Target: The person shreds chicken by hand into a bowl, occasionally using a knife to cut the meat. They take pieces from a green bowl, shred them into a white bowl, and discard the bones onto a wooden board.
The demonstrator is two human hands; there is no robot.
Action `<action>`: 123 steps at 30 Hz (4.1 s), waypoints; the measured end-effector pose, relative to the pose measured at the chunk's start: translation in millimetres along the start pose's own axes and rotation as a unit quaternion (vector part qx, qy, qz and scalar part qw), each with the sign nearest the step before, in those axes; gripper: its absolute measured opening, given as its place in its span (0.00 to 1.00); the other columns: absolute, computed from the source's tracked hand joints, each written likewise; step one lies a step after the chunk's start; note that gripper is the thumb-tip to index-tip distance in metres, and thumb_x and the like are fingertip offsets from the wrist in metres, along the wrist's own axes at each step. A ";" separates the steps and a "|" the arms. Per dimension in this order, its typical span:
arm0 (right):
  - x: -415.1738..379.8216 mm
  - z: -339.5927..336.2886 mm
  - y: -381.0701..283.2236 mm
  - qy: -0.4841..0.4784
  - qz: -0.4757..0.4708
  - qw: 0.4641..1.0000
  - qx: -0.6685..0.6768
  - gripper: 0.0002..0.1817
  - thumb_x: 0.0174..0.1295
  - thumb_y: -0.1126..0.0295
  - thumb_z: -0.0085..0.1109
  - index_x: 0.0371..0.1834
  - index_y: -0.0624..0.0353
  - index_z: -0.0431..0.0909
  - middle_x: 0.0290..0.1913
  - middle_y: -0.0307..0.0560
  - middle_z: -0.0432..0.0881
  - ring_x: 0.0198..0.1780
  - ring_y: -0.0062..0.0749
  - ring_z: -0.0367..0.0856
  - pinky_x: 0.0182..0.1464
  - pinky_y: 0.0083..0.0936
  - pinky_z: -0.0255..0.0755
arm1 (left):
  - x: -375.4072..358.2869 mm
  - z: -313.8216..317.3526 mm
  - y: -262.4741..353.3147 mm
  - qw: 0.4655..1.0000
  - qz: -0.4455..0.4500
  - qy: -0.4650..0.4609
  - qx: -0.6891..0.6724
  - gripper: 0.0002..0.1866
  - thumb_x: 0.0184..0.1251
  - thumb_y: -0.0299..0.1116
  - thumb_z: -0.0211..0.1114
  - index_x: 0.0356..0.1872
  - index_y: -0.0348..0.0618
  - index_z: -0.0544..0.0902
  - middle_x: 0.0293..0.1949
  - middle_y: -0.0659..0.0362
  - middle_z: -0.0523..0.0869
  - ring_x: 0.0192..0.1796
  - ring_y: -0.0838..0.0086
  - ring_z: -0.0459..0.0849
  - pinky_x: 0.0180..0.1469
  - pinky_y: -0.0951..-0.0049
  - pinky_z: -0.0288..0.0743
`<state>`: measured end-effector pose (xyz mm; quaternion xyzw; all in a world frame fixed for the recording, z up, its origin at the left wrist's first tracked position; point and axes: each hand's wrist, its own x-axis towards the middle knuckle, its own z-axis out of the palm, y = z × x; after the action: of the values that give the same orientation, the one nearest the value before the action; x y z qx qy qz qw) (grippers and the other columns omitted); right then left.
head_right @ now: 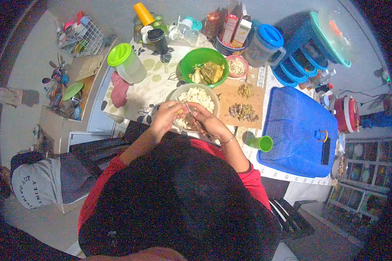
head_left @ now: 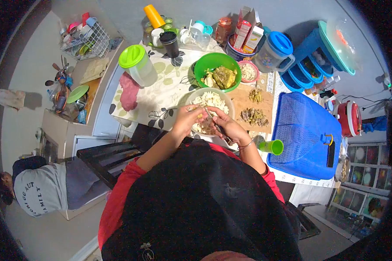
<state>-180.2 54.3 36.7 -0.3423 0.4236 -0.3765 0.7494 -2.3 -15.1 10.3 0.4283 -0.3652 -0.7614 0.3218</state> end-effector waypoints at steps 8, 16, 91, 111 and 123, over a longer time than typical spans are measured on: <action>-2.8 0.0 -11.5 -0.041 -0.014 0.986 0.160 0.22 0.70 0.64 0.40 0.68 0.46 0.57 0.27 0.36 0.71 0.17 0.18 0.64 0.18 0.14 0.59 | -1.3 3.4 2.7 0.999 -0.020 0.028 -0.027 0.09 0.61 0.29 0.62 0.39 0.36 0.80 0.33 0.58 0.84 0.36 0.75 0.83 0.34 0.81 0.73; 3.2 -5.3 0.6 0.092 -0.034 0.986 -0.135 0.20 0.71 0.66 0.39 0.67 0.48 0.58 0.27 0.35 0.69 0.17 0.16 0.63 0.17 0.12 0.57 | 4.5 -10.0 1.7 0.989 -0.095 -0.008 -0.110 0.07 0.61 0.31 0.61 0.37 0.40 0.78 0.34 0.57 0.83 0.37 0.74 0.83 0.36 0.80 0.75; -4.7 13.3 -11.8 -0.004 -0.005 0.998 0.066 0.16 0.71 0.69 0.39 0.61 0.47 0.62 0.28 0.37 0.71 0.17 0.16 0.64 0.17 0.13 0.58 | 1.1 -4.3 -9.5 0.995 0.052 0.026 -0.083 0.11 0.59 0.22 0.64 0.41 0.28 0.76 0.33 0.54 0.83 0.33 0.74 0.83 0.39 0.79 0.79; 16.1 6.5 9.4 0.041 0.009 0.998 -0.040 0.16 0.72 0.67 0.39 0.61 0.41 0.58 0.27 0.37 0.69 0.16 0.17 0.62 0.16 0.14 0.57 | -6.6 -7.6 -4.1 0.997 0.025 0.036 -0.069 0.14 0.63 0.25 0.58 0.47 0.28 0.75 0.42 0.52 0.82 0.47 0.70 0.82 0.52 0.75 0.76; 21.9 0.1 22.1 0.081 -0.001 0.996 -0.047 0.14 0.71 0.64 0.41 0.57 0.45 0.54 0.27 0.38 0.69 0.16 0.17 0.63 0.14 0.14 0.56 | -2.5 -10.9 -1.2 0.978 -0.091 -0.029 -0.183 0.14 0.64 0.26 0.58 0.49 0.31 0.76 0.47 0.53 0.81 0.51 0.71 0.81 0.56 0.73 0.74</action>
<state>-166.3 46.2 10.0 -0.3461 0.5000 -0.3834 0.6951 8.2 -15.6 6.4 0.3711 -0.1880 -0.8537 0.3133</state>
